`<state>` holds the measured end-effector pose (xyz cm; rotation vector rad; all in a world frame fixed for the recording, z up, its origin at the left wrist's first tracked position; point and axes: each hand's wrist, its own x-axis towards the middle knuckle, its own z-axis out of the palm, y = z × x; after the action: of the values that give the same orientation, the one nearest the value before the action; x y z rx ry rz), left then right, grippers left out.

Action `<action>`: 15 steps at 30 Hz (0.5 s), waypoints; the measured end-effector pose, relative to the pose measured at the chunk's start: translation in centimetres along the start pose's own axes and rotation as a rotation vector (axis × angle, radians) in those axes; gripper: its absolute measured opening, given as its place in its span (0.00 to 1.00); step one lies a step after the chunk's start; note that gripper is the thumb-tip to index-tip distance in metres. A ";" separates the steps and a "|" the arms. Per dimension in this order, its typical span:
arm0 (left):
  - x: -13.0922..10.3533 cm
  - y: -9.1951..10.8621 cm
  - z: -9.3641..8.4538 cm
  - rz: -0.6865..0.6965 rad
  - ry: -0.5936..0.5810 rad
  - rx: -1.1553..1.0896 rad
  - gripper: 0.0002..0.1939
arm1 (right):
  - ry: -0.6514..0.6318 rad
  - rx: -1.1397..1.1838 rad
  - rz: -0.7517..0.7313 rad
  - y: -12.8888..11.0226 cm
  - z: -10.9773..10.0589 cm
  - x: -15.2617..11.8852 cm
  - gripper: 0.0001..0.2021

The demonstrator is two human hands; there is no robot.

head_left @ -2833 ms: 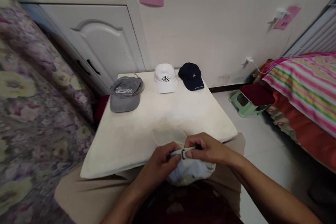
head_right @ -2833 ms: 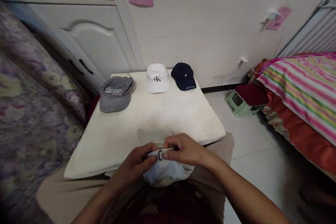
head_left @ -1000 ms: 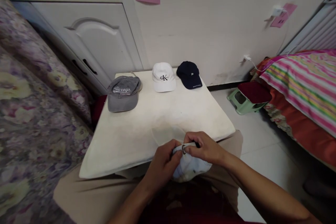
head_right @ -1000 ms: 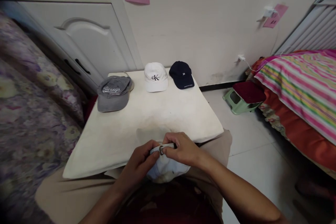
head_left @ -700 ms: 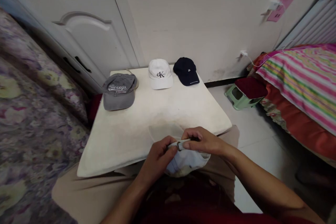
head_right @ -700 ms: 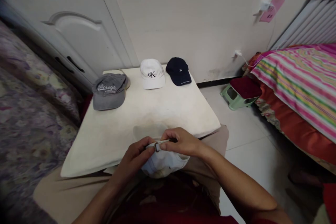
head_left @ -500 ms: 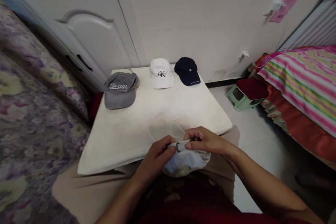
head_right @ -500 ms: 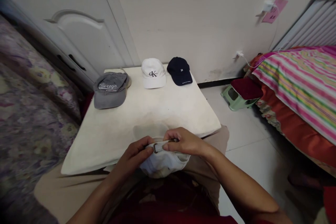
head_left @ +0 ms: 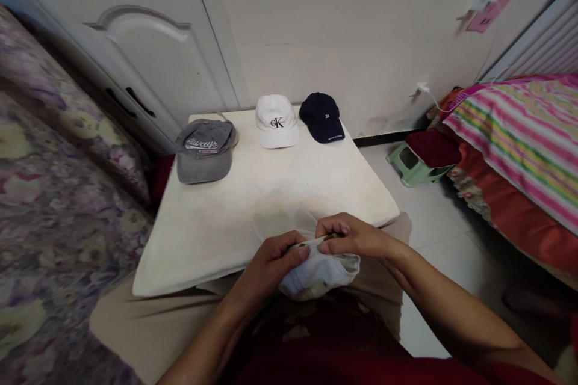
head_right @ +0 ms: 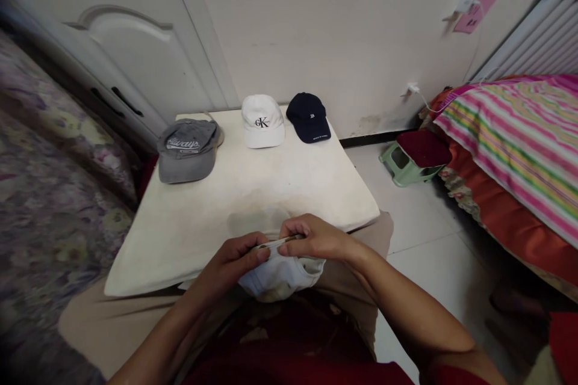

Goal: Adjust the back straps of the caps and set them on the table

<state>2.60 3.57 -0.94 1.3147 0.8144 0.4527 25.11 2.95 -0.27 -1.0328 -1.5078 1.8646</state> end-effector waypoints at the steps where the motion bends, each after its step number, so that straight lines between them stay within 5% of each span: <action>1: 0.0 0.1 -0.1 -0.002 -0.006 0.007 0.15 | 0.001 -0.011 0.003 0.0 0.0 0.1 0.15; 15: -0.1 0.3 -0.2 0.003 -0.083 0.027 0.16 | -0.073 -0.052 0.008 0.0 -0.7 0.4 0.12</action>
<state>2.42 3.75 -0.61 1.3506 0.7521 0.3880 25.48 3.67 -0.42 -1.0052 -1.6043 1.8965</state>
